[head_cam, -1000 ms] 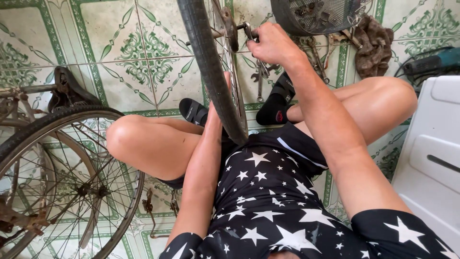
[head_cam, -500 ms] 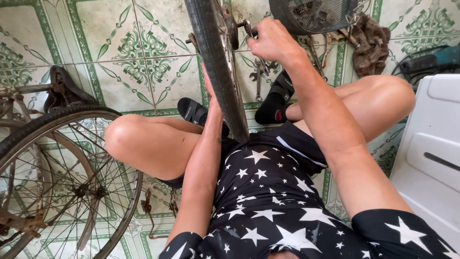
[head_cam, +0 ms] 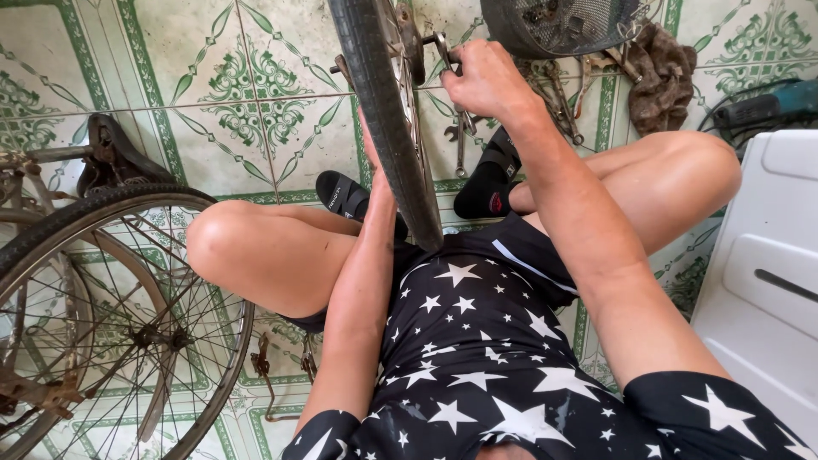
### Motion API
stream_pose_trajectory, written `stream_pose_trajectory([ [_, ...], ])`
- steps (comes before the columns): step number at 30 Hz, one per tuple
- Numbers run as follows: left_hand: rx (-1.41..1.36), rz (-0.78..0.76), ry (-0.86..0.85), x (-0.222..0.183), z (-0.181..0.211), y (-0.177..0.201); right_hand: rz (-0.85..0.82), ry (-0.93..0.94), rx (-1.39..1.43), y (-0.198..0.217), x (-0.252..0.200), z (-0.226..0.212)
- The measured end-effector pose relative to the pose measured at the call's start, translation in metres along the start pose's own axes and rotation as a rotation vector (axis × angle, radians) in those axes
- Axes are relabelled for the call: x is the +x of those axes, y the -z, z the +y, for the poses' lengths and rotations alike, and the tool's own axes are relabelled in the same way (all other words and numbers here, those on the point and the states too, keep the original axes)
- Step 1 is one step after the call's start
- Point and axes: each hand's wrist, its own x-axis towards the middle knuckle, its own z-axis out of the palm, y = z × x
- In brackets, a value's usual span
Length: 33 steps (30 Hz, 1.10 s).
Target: The person works on the hub and axle area of a bicycle wheel using a small tool to turn components while the wheel is held between their legs.
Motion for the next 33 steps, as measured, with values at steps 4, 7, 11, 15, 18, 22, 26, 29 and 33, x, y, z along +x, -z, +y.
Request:
stream_pose_trajectory([
  [4, -0.139, -0.037, -0.019, 0.002, -0.007, 0.001, -0.056, -0.114, 0.038, 0.004, 0.000, -0.008],
  [7, -0.221, -0.061, 0.045, 0.000, -0.013, 0.005, -0.059, -0.121, 0.073, 0.007, 0.001, -0.013],
  [11, -0.238, -0.067, 0.073, -0.003, -0.017, 0.007, -0.081, -0.166, 0.093, 0.005, 0.001, -0.015],
  [15, -0.254, -0.052, 0.024, -0.002, -0.017, 0.005, -0.012, -0.063, 0.015, -0.007, 0.004, -0.004],
  [18, -0.209, -0.029, -0.105, 0.001, -0.013, 0.001, 0.054, 0.040, -0.027, -0.012, 0.004, 0.002],
  [22, -0.199, -0.038, -0.101, 0.001, -0.008, -0.002, -0.012, -0.085, 0.033, -0.006, 0.001, -0.006],
  [26, 0.029, -0.015, -0.076, 0.004, -0.005, -0.001, -0.015, -0.081, 0.036, -0.002, 0.000, -0.012],
  [29, 0.021, 0.002, 0.027, 0.003, 0.000, -0.002, -0.016, -0.104, 0.059, -0.005, 0.002, -0.011],
  [33, -0.033, -0.058, 0.117, -0.009, 0.003, 0.008, 0.022, -0.062, 0.073, -0.014, 0.004, 0.002],
])
